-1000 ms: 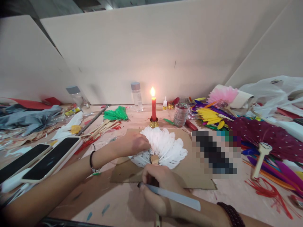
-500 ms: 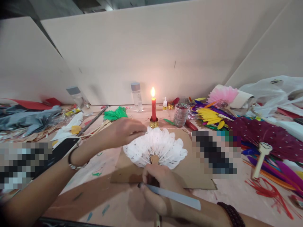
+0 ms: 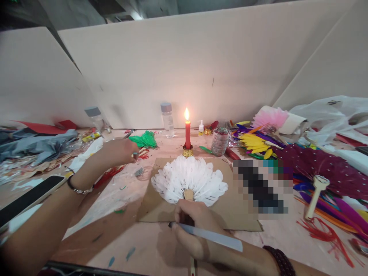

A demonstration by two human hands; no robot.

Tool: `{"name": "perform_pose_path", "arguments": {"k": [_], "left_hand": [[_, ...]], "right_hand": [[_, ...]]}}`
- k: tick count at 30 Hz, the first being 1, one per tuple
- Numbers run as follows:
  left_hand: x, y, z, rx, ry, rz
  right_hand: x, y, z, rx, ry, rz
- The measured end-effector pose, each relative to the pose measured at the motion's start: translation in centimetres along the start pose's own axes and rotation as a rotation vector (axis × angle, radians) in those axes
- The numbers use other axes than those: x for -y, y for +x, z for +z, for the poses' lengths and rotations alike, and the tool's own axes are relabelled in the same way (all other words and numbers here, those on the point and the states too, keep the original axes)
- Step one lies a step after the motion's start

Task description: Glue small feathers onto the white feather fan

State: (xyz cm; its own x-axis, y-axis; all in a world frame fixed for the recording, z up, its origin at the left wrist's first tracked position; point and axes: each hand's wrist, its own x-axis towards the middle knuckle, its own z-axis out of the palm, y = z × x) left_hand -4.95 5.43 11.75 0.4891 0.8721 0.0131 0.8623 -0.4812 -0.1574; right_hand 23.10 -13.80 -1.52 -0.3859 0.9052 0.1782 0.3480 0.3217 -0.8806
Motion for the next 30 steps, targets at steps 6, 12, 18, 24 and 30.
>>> {"name": "perform_pose_path", "arguments": {"k": [6, 12, 18, 24, 30], "left_hand": [[0.4, -0.3, 3.0, 0.122, 0.058, 0.015], [0.4, -0.6, 4.1, 0.170, -0.016, 0.050], [0.5, -0.2, 4.1, 0.187, -0.043, 0.127], [0.5, -0.3, 4.4, 0.156, -0.066, 0.138], [0.9, -0.3, 4.5, 0.130, -0.119, 0.137]], "right_hand": [[0.0, -0.1, 0.0, 0.010, 0.005, 0.009], [-0.1, -0.1, -0.1, 0.013, 0.028, 0.031], [-0.5, 0.1, 0.2, -0.003, 0.021, 0.038], [-0.5, 0.0, 0.1, 0.001, -0.005, 0.027], [0.0, 0.1, -0.2, 0.012, 0.000, 0.047]]}}
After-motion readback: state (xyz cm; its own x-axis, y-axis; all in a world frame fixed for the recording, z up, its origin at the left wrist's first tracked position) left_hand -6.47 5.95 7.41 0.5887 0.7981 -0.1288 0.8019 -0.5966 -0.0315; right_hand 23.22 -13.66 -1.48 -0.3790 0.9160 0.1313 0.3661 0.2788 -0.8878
